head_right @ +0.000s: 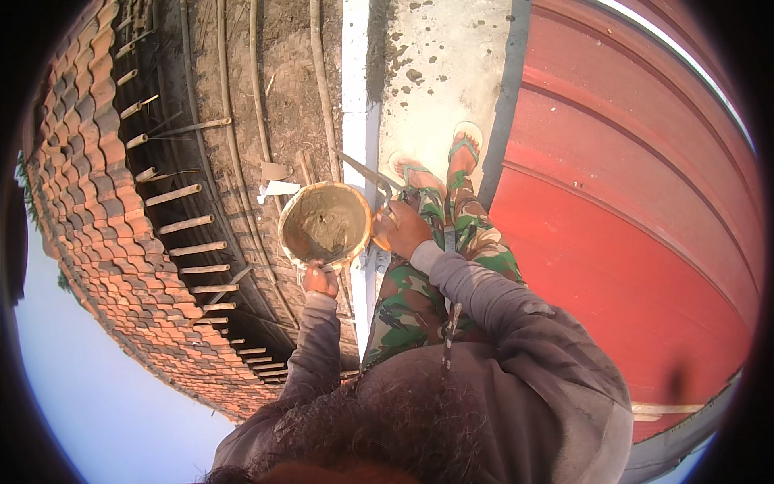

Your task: The person applies cement onto a white roof ledge from a bucket using a trowel and then picks up a wooden pole.

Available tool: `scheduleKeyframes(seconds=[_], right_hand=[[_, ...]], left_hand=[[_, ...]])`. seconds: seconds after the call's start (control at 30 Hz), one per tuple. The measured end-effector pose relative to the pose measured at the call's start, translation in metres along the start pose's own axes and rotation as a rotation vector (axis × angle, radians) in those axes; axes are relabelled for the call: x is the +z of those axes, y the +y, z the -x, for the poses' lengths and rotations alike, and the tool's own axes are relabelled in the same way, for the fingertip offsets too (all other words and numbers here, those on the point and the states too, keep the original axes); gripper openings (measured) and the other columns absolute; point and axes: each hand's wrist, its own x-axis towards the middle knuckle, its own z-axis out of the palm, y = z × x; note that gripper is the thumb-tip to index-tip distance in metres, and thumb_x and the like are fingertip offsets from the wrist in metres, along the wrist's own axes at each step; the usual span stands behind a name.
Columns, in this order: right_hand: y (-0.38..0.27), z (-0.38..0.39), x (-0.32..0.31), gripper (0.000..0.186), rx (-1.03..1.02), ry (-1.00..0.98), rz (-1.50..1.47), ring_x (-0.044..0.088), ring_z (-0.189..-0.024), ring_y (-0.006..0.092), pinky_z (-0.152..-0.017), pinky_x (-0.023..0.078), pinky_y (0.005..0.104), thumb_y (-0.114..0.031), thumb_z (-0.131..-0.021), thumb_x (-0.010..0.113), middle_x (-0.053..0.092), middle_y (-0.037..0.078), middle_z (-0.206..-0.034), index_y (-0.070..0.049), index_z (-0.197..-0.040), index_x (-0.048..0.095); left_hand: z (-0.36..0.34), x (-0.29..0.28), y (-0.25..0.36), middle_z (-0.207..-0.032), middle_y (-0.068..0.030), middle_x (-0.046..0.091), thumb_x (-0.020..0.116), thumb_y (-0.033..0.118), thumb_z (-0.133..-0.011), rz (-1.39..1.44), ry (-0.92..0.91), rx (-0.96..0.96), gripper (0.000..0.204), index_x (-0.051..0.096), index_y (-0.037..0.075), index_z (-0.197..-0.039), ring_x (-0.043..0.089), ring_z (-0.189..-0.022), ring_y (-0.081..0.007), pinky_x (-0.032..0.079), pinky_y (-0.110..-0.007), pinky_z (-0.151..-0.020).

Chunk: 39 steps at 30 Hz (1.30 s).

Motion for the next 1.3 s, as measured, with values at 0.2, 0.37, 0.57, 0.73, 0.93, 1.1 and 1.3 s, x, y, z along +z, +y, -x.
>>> scheduleKeyframes(seconds=[0.2,0.37,0.57,0.73,0.93,1.1,1.3], right_hand=[[-0.159,0.036,-0.153,0.037,-0.115,-0.231,0.701,0.066,-0.109,0.0438,-0.095,0.050,0.0526,-0.029,-0.100,0.055,0.066,0.025,-0.116,0.002,-0.121,0.058],[-0.275,0.050,-0.173,0.025,-0.457,0.056,1.322,0.072,-0.092,0.0318,-0.077,0.056,0.0471,-0.019,-0.096,0.056,0.068,0.017,-0.103,-0.003,-0.112,0.064],[-0.343,0.069,-0.155,0.027,-0.380,0.024,1.296,0.074,-0.094,0.0388,-0.078,0.059,0.0485,-0.015,-0.093,0.055,0.074,0.022,-0.101,0.000,-0.107,0.071],[-0.417,0.098,-0.191,0.034,-0.490,-0.231,1.256,0.073,-0.096,0.0431,-0.086,0.057,0.0510,-0.023,-0.094,0.055,0.072,0.028,-0.102,0.005,-0.106,0.069],[-0.527,-0.010,-0.181,0.028,-0.889,-0.294,1.695,0.075,-0.087,0.0372,-0.073,0.061,0.0471,-0.020,-0.091,0.057,0.074,0.023,-0.091,0.003,-0.098,0.072],[-0.546,-0.054,-0.148,0.038,-0.205,-1.113,1.411,0.057,-0.049,0.0165,-0.041,0.045,0.0341,-0.037,-0.100,0.059,0.056,0.005,-0.062,-0.002,-0.112,0.070],[-0.466,-0.049,-0.162,0.036,-0.129,-1.356,1.163,0.051,-0.048,0.0120,-0.043,0.042,0.0292,-0.041,-0.098,0.066,0.052,-0.001,-0.062,-0.010,-0.081,0.060]], left_hand=[[0.082,0.073,0.053,-0.080,-0.0107,0.066,0.060,0.003,-0.091,-0.965,-0.212,0.424,0.009,0.066,0.004,-0.098,0.065,-0.075,-0.0199,0.054,-0.034,-0.073],[0.169,0.138,0.116,-0.115,-0.0241,0.067,0.061,0.004,-0.090,-0.988,-0.326,0.905,0.030,0.062,0.002,-0.119,0.069,-0.097,-0.0321,0.054,-0.040,-0.085],[0.289,0.219,0.206,-0.163,-0.0276,0.031,0.056,-0.002,-0.089,-0.235,-0.323,0.990,0.074,0.027,-0.009,-0.156,0.035,-0.150,-0.0314,0.031,-0.036,-0.119],[0.293,0.219,0.241,-0.164,-0.0284,0.027,0.054,-0.003,-0.089,-0.002,-0.441,0.764,0.074,0.023,-0.012,-0.156,0.027,-0.154,-0.0302,0.025,-0.035,-0.123],[0.307,0.249,0.242,-0.156,-0.0248,0.043,0.057,-0.002,-0.086,-0.116,0.090,1.074,0.073,0.032,-0.010,-0.155,0.042,-0.145,-0.0262,0.030,-0.032,-0.119],[0.336,0.265,0.227,-0.157,-0.0227,0.037,0.054,-0.004,-0.087,0.155,0.157,0.957,0.073,0.033,-0.004,-0.157,0.035,-0.145,-0.0290,0.031,-0.032,-0.118],[0.377,0.262,0.165,-0.128,-0.0058,0.061,0.053,-0.005,-0.091,0.651,0.300,0.726,0.056,0.045,-0.003,-0.146,0.057,-0.109,-0.0115,0.048,-0.027,-0.091]])
